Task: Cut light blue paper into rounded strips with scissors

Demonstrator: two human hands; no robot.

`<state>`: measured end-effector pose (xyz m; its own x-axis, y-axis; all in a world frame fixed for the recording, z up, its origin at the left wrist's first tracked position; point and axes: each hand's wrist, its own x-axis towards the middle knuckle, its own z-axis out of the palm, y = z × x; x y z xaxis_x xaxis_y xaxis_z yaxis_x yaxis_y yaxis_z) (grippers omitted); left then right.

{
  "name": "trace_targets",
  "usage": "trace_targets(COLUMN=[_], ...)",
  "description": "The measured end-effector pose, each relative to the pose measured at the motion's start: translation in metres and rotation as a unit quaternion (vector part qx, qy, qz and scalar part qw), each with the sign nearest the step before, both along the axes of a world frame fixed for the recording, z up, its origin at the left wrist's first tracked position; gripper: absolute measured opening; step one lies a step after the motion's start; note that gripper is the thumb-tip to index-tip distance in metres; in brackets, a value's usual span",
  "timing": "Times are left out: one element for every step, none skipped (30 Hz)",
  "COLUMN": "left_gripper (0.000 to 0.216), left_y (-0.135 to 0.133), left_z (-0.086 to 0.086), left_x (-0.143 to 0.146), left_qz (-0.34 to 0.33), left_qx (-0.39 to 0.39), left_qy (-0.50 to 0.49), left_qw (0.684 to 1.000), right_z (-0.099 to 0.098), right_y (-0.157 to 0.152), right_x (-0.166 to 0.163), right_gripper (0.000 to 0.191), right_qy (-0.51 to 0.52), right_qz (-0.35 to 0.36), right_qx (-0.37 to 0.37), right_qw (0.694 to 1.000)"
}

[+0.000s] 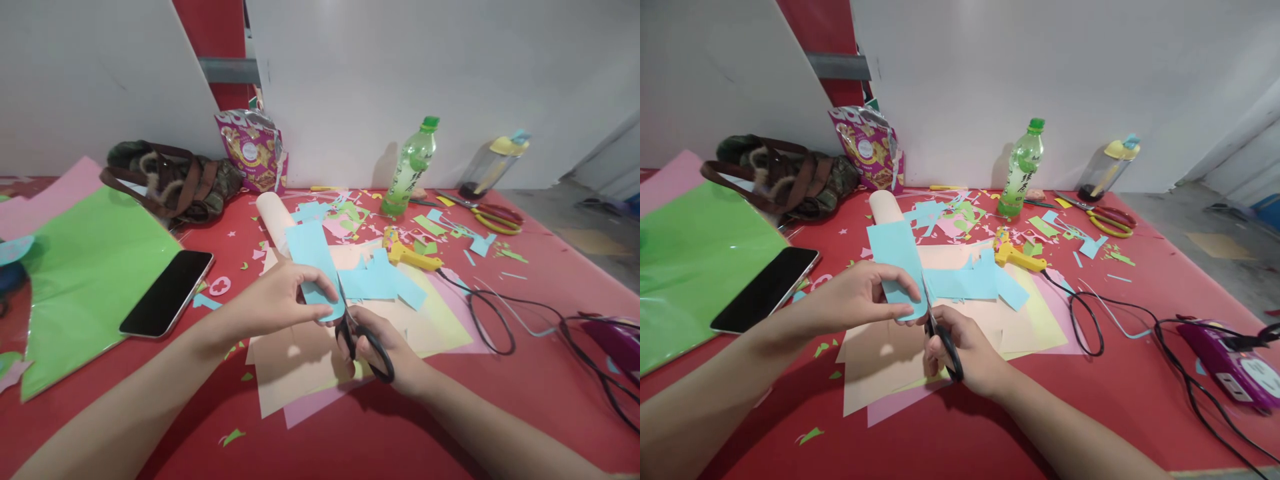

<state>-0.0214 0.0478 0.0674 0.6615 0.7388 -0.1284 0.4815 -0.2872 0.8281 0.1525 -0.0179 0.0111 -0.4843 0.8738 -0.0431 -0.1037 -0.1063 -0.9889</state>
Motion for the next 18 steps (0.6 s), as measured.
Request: trace_targets(left_gripper=[0.013, 0.013, 0.013, 0.013, 0.012, 0.012, 0.012, 0.012, 0.012, 0.012, 0.012, 0.012, 0.013, 0.013, 0.013, 0.013, 0.013, 0.013], left_y=[0.0000, 0.0001, 0.0001, 0.0002, 0.0002, 0.0002, 0.0002, 0.0003, 0.0005, 0.0006, 0.0008, 0.0010, 0.0011, 0.0012, 0.0011, 0.0010, 0.0008, 0.0005], left_z=[-0.0002, -0.0005, -0.0007, -0.0009, -0.0010, -0.0012, -0.0013, -0.0016, -0.0018, -0.0021, -0.0025, -0.0028, -0.0031, -0.0033, -0.0035, -0.0035, -0.0033, -0.0032], left_x=[0.0000, 0.0000, 0.0000, -0.0001, -0.0002, -0.0004, -0.0006, -0.0007, -0.0009, -0.0010, -0.0010, -0.0009, -0.0008, -0.0007, -0.0005, -0.0005, -0.0004, -0.0005], left_qz=[0.000, -0.001, -0.002, -0.002, -0.003, -0.003, -0.003, -0.003, -0.003, -0.003, -0.004, -0.004, -0.004, -0.004, -0.005, -0.004, -0.004, -0.003], left_qx=[0.000, -0.001, -0.001, 0.000, 0.002, 0.004, 0.008, 0.011, 0.014, 0.017, 0.018, 0.018, 0.018, 0.017, 0.016, 0.016, 0.017, 0.018], left_qy=[0.000, -0.001, -0.002, -0.003, -0.004, -0.005, -0.005, -0.004, -0.004, -0.004, -0.005, -0.004, -0.004, -0.004, -0.003, -0.001, -0.001, -0.001], left_qw=[1.000, 1.000, 1.000, 1.000, 1.000, 1.000, 1.000, 1.000, 1.000, 1.000, 1.000, 1.000, 1.000, 1.000, 1.000, 1.000, 1.000, 1.000], right_z=[-0.0001, -0.0003, -0.0005, -0.0007, -0.0008, -0.0009, -0.0008, -0.0008, -0.0007, -0.0006, -0.0007, -0.0010, -0.0015, -0.0021, -0.0028, -0.0035, -0.0042, -0.0047], right_y=[-0.0002, -0.0005, -0.0007, -0.0009, -0.0010, -0.0010, -0.0009, -0.0008, -0.0006, -0.0005, -0.0003, -0.0003, -0.0003, -0.0005, -0.0007, -0.0010, -0.0014, -0.0018], right_x=[0.0000, 0.0001, 0.0001, 0.0000, -0.0001, -0.0003, -0.0006, -0.0009, -0.0013, -0.0016, -0.0019, -0.0021, -0.0022, -0.0023, -0.0023, -0.0022, -0.0020, -0.0018], right_gripper=[0.044, 0.043, 0.043, 0.044, 0.045, 0.045, 0.046, 0.047, 0.048, 0.048, 0.048, 0.049, 0.049, 0.049, 0.049, 0.048, 0.048, 0.048], right_qy=[0.000, -0.001, -0.003, -0.004, -0.004, -0.004, -0.004, -0.004, -0.003, -0.004, -0.005, -0.006, -0.007, -0.007, -0.007, -0.005, -0.004, -0.003], right_qz=[0.000, -0.001, -0.002, -0.004, -0.006, -0.008, -0.011, -0.012, -0.013, -0.014, -0.015, -0.016, -0.017, -0.018, -0.020, -0.021, -0.021, -0.021], right_qx=[0.001, 0.001, 0.000, -0.002, -0.004, -0.006, -0.008, -0.010, -0.013, -0.015, -0.017, -0.019, -0.019, -0.019, -0.019, -0.019, -0.019, -0.018], right_qw=[1.000, 1.000, 1.000, 1.000, 1.000, 1.000, 1.000, 1.000, 1.000, 1.000, 1.000, 1.000, 1.000, 1.000, 1.000, 1.000, 1.000, 1.000])
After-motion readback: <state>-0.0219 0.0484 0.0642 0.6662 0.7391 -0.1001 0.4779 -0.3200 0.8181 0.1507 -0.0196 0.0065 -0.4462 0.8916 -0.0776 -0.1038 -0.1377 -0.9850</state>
